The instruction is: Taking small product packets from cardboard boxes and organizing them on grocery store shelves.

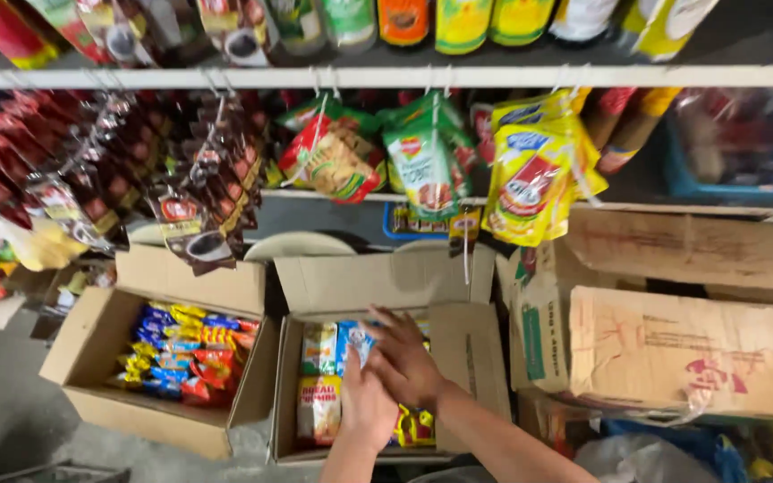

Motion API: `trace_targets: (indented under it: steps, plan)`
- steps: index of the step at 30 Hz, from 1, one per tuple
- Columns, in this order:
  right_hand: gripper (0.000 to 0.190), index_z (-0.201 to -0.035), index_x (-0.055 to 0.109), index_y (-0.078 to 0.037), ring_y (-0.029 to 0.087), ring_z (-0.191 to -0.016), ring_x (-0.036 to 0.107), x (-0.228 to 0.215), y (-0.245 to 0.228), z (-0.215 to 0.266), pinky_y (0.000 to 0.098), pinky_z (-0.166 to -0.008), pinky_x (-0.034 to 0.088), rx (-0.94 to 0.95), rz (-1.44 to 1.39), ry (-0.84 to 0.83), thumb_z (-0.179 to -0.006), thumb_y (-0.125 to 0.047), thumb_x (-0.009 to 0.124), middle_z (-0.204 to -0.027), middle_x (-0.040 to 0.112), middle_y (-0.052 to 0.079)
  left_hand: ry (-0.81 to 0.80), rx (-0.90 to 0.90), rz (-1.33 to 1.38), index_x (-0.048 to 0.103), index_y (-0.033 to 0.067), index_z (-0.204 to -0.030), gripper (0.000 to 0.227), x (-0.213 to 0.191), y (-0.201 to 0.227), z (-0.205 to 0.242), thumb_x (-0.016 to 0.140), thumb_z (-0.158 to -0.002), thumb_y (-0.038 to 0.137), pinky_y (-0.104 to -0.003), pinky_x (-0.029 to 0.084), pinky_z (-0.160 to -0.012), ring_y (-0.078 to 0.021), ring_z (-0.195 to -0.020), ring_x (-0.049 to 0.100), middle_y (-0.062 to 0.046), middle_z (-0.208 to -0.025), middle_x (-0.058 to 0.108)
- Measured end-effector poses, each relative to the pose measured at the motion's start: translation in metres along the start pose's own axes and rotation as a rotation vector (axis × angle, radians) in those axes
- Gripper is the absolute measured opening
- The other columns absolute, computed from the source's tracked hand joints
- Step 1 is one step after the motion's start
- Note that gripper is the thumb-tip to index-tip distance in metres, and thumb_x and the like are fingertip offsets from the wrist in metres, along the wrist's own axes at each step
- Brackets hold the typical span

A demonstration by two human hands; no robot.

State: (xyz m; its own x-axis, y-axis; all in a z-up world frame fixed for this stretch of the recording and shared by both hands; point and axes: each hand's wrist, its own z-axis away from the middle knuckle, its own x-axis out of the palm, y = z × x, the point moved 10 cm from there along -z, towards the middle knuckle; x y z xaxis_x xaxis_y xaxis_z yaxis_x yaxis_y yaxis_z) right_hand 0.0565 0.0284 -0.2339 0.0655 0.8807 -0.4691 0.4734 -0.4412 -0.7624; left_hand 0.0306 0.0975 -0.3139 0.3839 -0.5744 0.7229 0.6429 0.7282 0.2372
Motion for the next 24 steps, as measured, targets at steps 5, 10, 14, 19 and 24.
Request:
trace_targets:
  steps: [5, 10, 14, 19, 24]
  plan:
    - [0.039, -0.126, 0.061, -0.007, 0.033, -0.120, 0.059, 0.112, 0.199, 0.122, 0.0461, -0.106, 0.047, 0.343, -0.077, -0.094, -0.106, -0.040, 0.057, -0.122, 0.065, 0.013, 0.012, 0.353, -0.565, 0.060, 0.0054, -0.125, 0.038, -0.117, 0.054, -0.010, 0.059, -0.098, 0.031, -0.037, 0.048, -0.086, -0.0193, -0.101, 0.062, -0.004, -0.116, 0.066]
    - [0.030, -0.118, 0.057, -0.012, 0.021, -0.085, 0.060, 0.131, 0.329, 0.246, 0.0369, -0.079, 0.050, 0.948, -0.356, -0.068, -0.107, -0.040, 0.056, -0.090, 0.067, 0.005, 0.279, 0.435, -0.589, 0.069, 0.0114, -0.104, 0.013, -0.178, 0.124, 0.002, 0.063, -0.096, 0.020, -0.027, 0.037, -0.048, -0.0064, -0.055, 0.046, 0.002, -0.076, 0.055]
    - [0.032, -0.113, 0.064, -0.005, 0.014, -0.082, 0.058, 0.161, 0.387, 0.330, 0.0309, -0.073, 0.051, 1.082, -0.313, -0.124, -0.099, -0.034, 0.067, -0.091, 0.065, 0.003, 0.264, 0.384, -0.294, 0.059, 0.0116, -0.086, 0.023, -0.269, 0.138, -0.032, 0.059, -0.104, 0.026, -0.027, 0.028, -0.044, -0.0064, -0.045, 0.030, 0.006, -0.061, 0.037]
    - [0.030, -0.114, 0.067, -0.008, 0.014, -0.088, 0.064, 0.171, 0.323, 0.294, 0.0312, -0.078, 0.053, 1.283, -0.250, -0.184, -0.096, -0.032, 0.068, -0.098, 0.070, 0.004, 0.299, 0.198, -0.361, 0.053, 0.0138, -0.078, 0.025, -0.301, 0.122, -0.081, 0.058, -0.100, 0.027, -0.028, 0.025, -0.044, -0.0069, -0.047, 0.032, 0.006, -0.057, 0.035]
    - [0.052, -0.146, 0.049, -0.003, 0.026, -0.119, 0.058, 0.201, 0.315, 0.321, 0.0383, -0.096, 0.046, 1.228, -0.394, 0.132, -0.098, -0.017, 0.066, -0.134, 0.063, 0.013, 0.333, 0.166, -0.890, 0.058, 0.0096, -0.092, 0.019, -0.272, 0.111, -0.091, 0.069, -0.092, 0.025, -0.029, 0.034, -0.049, -0.0077, -0.058, 0.042, 0.004, -0.069, 0.050]
